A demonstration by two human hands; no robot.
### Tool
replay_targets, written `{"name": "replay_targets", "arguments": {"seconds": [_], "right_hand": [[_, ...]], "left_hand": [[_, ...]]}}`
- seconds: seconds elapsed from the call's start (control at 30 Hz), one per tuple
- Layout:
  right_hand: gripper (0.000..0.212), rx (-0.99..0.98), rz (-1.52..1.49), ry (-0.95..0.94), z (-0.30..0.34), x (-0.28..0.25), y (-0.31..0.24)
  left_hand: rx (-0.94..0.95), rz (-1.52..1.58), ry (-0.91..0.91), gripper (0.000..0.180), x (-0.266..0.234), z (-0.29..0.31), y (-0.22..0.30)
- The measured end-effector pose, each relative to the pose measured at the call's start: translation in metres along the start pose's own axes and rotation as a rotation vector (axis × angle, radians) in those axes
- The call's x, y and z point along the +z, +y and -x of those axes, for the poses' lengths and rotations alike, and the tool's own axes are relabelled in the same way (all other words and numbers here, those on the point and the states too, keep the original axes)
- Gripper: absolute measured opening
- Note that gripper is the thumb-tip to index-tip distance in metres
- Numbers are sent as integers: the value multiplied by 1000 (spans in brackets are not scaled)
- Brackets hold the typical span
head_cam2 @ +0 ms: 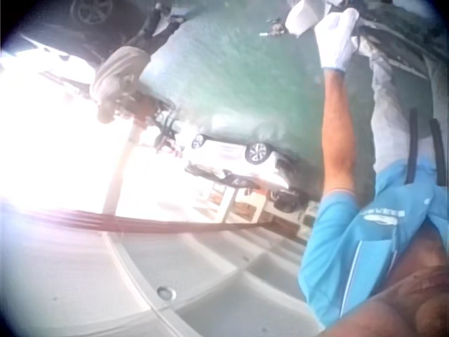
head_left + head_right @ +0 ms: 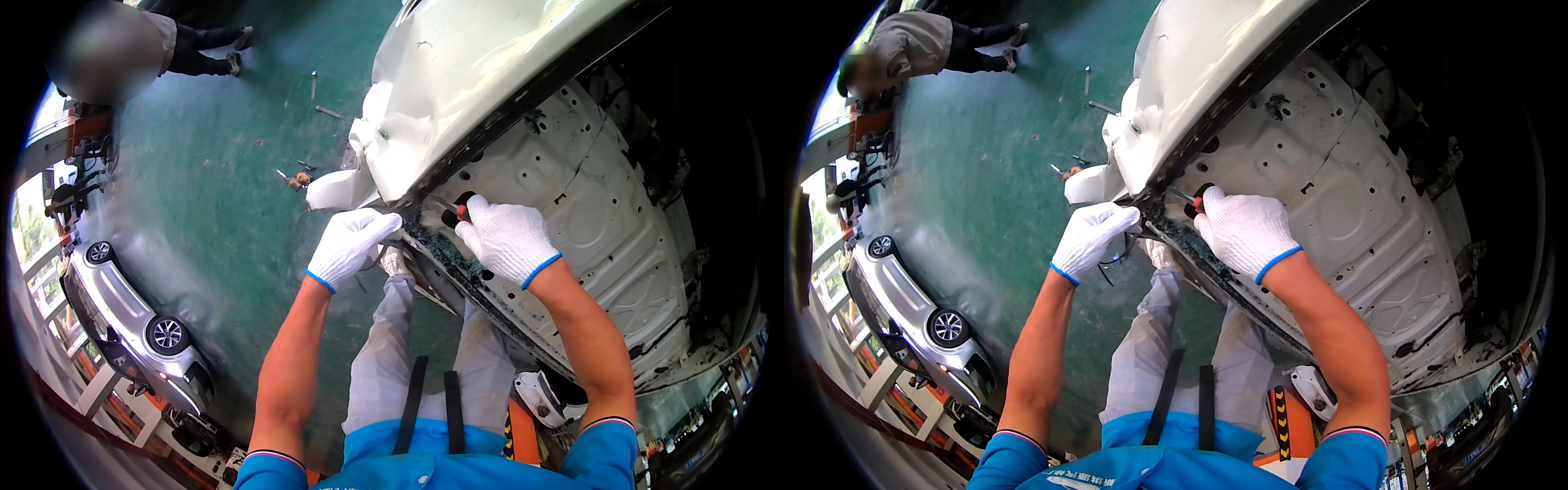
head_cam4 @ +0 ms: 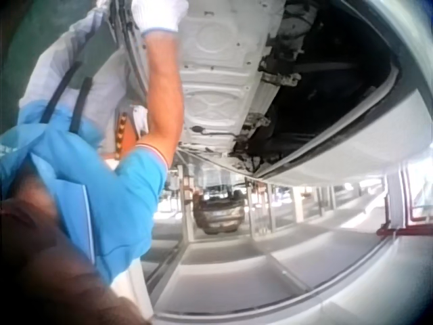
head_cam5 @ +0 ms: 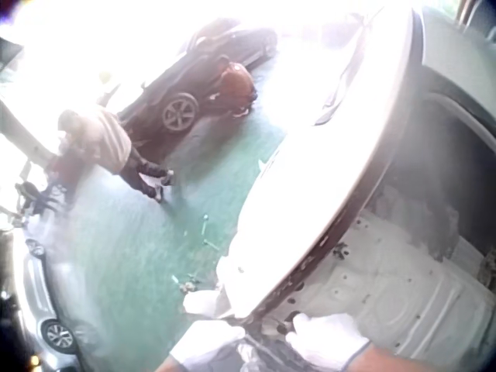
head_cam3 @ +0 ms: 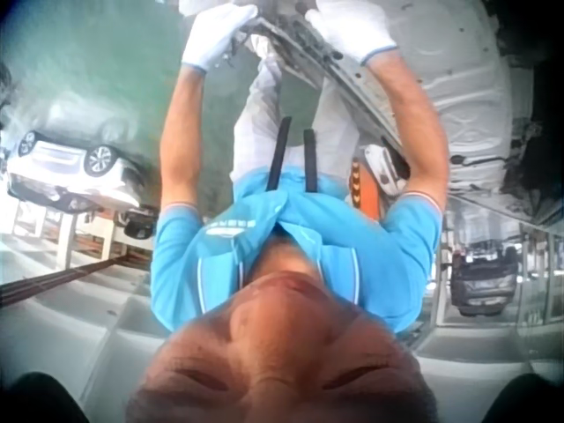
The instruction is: The person uses a utility knife to scrape and remove old black sealant from the edge of a white car's hood. The person carefully works along the seam, peeling away the material to expose the metal underneath.
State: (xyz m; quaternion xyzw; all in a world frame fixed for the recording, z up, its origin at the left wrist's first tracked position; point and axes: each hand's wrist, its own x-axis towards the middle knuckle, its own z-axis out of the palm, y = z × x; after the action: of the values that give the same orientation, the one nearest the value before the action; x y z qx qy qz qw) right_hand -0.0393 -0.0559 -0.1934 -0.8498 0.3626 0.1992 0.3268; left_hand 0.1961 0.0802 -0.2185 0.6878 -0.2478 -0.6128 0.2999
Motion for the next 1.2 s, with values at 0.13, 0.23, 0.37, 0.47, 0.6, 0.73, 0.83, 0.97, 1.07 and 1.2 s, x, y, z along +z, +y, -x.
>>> {"name": "replay_targets", "arguments": {"seconds": [0.13, 0.23, 0.37, 0.47, 0.6, 0.73, 0.83, 0.97, 1.07, 1.2], "right_hand": [[30, 46, -8, -31, -6, 10, -8], [28, 94, -31, -17, -7, 14, -15], [31, 38, 22, 119, -5, 36, -12], [30, 16, 45, 116, -4, 35, -10], [26, 41, 50, 105, -5, 32, -16], [29, 9, 50, 222, -9, 45, -10], [28, 13, 62, 153, -6, 46, -11], [23, 29, 73, 74, -1, 29, -17], [23, 68, 92, 90, -5, 27, -18], [21, 85, 48, 87, -6, 40, -24]], "left_hand": [[-27, 11, -5, 27, 2, 1, 5], [-16, 8, -1, 26, 3, 2, 3], [-59, 6, 1, 27, 2, 6, 4], [-34, -11, 19, 27, 0, 10, -2], [-97, 1, -3, 27, 4, 11, 1], [-86, 13, 14, 30, 9, 10, -3], [-192, 1, 28, 31, 2, 20, 3], [-97, -3, 49, 32, -2, 15, -9], [-170, -37, 31, 30, 6, 16, 9], [-58, -38, 44, 30, 7, 15, 2]]}}
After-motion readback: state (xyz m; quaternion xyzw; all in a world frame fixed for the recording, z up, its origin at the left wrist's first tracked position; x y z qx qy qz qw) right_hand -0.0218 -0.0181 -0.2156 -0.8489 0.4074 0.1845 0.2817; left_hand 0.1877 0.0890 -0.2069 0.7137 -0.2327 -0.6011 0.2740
